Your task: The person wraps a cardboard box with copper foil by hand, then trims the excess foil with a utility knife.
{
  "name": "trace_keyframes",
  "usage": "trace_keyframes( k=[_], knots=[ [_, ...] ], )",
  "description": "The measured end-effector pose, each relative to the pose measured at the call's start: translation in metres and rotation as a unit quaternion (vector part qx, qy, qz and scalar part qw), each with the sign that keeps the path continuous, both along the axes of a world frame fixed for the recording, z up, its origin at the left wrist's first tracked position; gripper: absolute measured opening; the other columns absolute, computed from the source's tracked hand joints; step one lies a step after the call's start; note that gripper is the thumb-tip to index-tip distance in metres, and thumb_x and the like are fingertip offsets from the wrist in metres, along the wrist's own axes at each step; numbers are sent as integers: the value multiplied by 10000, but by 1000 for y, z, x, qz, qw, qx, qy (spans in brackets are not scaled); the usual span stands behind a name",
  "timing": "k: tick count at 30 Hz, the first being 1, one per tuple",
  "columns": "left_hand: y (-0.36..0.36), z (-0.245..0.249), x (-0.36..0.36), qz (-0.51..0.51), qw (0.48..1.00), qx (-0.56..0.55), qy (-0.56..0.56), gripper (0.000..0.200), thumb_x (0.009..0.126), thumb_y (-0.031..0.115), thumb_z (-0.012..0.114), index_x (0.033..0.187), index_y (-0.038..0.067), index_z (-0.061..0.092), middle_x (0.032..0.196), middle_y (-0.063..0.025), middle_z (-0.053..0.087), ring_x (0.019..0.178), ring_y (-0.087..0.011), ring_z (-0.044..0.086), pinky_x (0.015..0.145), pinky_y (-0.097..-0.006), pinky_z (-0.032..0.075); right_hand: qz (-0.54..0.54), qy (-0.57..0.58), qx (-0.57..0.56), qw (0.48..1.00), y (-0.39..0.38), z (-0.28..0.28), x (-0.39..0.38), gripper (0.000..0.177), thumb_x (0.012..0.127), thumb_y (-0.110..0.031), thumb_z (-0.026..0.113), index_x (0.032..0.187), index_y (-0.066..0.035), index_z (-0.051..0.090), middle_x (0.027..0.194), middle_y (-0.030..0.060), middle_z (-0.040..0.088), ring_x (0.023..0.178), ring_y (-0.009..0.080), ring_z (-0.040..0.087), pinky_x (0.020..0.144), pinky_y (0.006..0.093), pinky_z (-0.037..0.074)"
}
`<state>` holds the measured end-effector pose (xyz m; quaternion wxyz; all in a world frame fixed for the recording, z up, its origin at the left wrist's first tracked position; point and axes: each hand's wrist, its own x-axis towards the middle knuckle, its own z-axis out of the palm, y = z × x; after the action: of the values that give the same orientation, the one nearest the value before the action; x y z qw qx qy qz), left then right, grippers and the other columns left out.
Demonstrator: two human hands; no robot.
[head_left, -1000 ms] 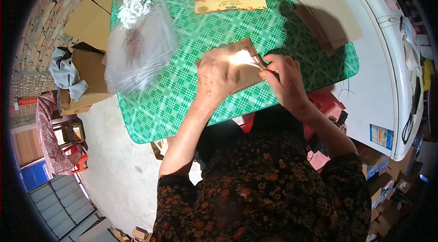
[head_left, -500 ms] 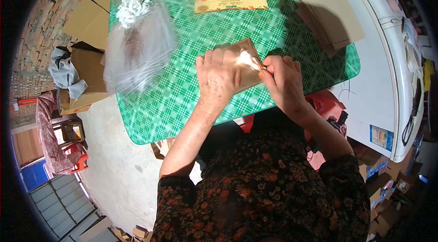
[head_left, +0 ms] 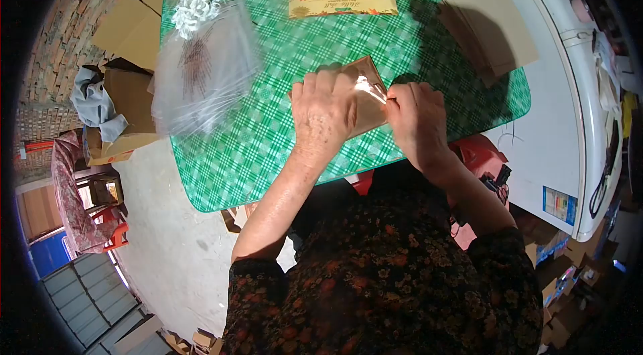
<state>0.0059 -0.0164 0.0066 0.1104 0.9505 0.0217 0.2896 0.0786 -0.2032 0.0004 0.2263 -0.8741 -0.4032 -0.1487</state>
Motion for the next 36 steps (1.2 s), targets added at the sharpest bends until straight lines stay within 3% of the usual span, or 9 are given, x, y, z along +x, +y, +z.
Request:
trace_keyframes(
  k=[3, 9, 12, 21, 33, 36],
  knots=[
    [1, -4, 0, 2, 1000, 1, 11, 273, 809, 157, 762, 1066, 101, 690, 1002, -98, 617, 908, -312, 588, 788, -451, 426, 18, -2, 40, 999, -4, 4, -3, 252, 872, -125, 762, 1098, -119, 650, 1031, 51, 614, 996, 294, 613, 854, 473, 443],
    [0, 2, 0, 0, 1000, -1, 11, 237, 821, 136, 784, 1001, 64, 647, 925, -114, 586, 883, -322, 589, 770, -458, 445, 80, -29, -8, 996, -16, 16, -14, 615, 801, -200, 854, 1365, -82, 636, 1325, 55, 566, 1243, 290, 514, 1006, 506, 389],
    [-1, 1, 0, 3, 1000, -7, 11, 243, 818, 135, 785, 1003, 63, 645, 921, -113, 583, 878, -319, 587, 764, -455, 442, 111, -41, -21, 993, -19, 9, -15, 731, 764, -228, 888, 1413, -47, 605, 1408, 63, 539, 1291, 290, 485, 1028, 503, 377],
    [0, -3, 0, 12, 1000, 3, 28, 206, 825, 169, 753, 989, 96, 652, 952, -94, 591, 874, -301, 571, 765, -442, 421, 95, -12, -31, 995, -16, 11, -17, 813, 762, -265, 891, 1454, 13, 566, 1445, 112, 521, 1309, 311, 482, 1050, 507, 371],
    [-1, -4, 2, 17, 1000, -7, 24, 221, 806, 180, 768, 951, 96, 623, 921, -95, 565, 880, -305, 567, 769, -441, 421, 98, -34, -52, 993, -15, 10, -15, 779, 782, -284, 883, 1434, 25, 590, 1525, 125, 472, 1388, 344, 441, 1062, 530, 372],
    [0, -2, 1, 11, 999, -13, 29, 274, 820, 142, 781, 1045, 65, 646, 929, -110, 585, 882, -318, 585, 758, -459, 437, 99, -38, -73, 992, -13, 17, -15, 806, 766, -296, 894, 1427, 53, 591, 1558, 146, 468, 1443, 352, 412, 1109, 538, 368]
  ],
)
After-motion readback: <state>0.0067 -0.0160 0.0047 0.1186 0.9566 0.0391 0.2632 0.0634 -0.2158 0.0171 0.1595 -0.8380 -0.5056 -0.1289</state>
